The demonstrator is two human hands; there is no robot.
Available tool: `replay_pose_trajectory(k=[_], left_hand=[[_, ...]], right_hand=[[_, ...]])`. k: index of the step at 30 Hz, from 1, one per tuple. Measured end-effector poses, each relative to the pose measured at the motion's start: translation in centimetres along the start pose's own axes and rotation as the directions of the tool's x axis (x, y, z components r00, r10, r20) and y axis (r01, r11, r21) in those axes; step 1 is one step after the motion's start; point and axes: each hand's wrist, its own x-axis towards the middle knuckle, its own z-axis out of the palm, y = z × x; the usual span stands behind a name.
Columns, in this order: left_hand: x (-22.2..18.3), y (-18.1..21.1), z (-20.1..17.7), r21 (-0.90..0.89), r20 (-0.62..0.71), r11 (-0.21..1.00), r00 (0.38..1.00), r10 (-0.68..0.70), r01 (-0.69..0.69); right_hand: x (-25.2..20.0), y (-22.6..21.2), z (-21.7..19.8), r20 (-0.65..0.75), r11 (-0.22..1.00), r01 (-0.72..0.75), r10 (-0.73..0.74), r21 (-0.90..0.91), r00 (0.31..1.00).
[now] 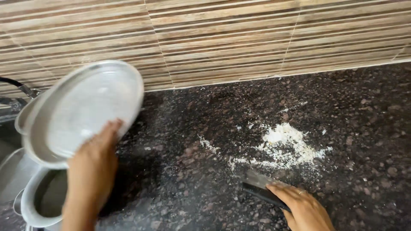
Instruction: Scrape and clean spilled white powder from a kitchen countertop using a bench scraper.
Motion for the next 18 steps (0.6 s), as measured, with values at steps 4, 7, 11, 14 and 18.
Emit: replay_pose_trajectory(k=[4, 7, 11, 14, 18], left_hand=[[3.4, -11.4, 4.7, 0.317, 0.113, 0.947, 0.989, -0.096, 0.056], [4.4, -19.8, 8.9, 0.441, 0.173, 0.894, 0.969, -0.176, 0.084], [4.9, -22.6, 10.6, 0.463, 0.245, 0.873, 0.925, -0.289, 0.15], [5.0, -21.9, 11.4, 0.27, 0.234, 0.944, 0.938, -0.257, 0.191], [4.0, -21.0, 11.6, 0.128, 0.224, 0.968, 0.945, -0.239, 0.215]], right_hand=[[0.7, 1.9, 2.1, 0.155, 0.994, -0.03, 0.046, -0.104, 0.987], [2.0, 3.6, 3.5, 0.211, 0.991, 0.014, 0.015, -0.136, 0.977], [2.7, 4.0, 3.3, 0.274, 0.992, 0.031, 0.002, -0.118, 0.962], [3.4, 5.5, 4.7, 0.277, 0.992, 0.064, -0.031, -0.109, 0.96], [3.2, 4.7, 4.7, 0.229, 0.988, 0.095, -0.065, -0.12, 0.971]])
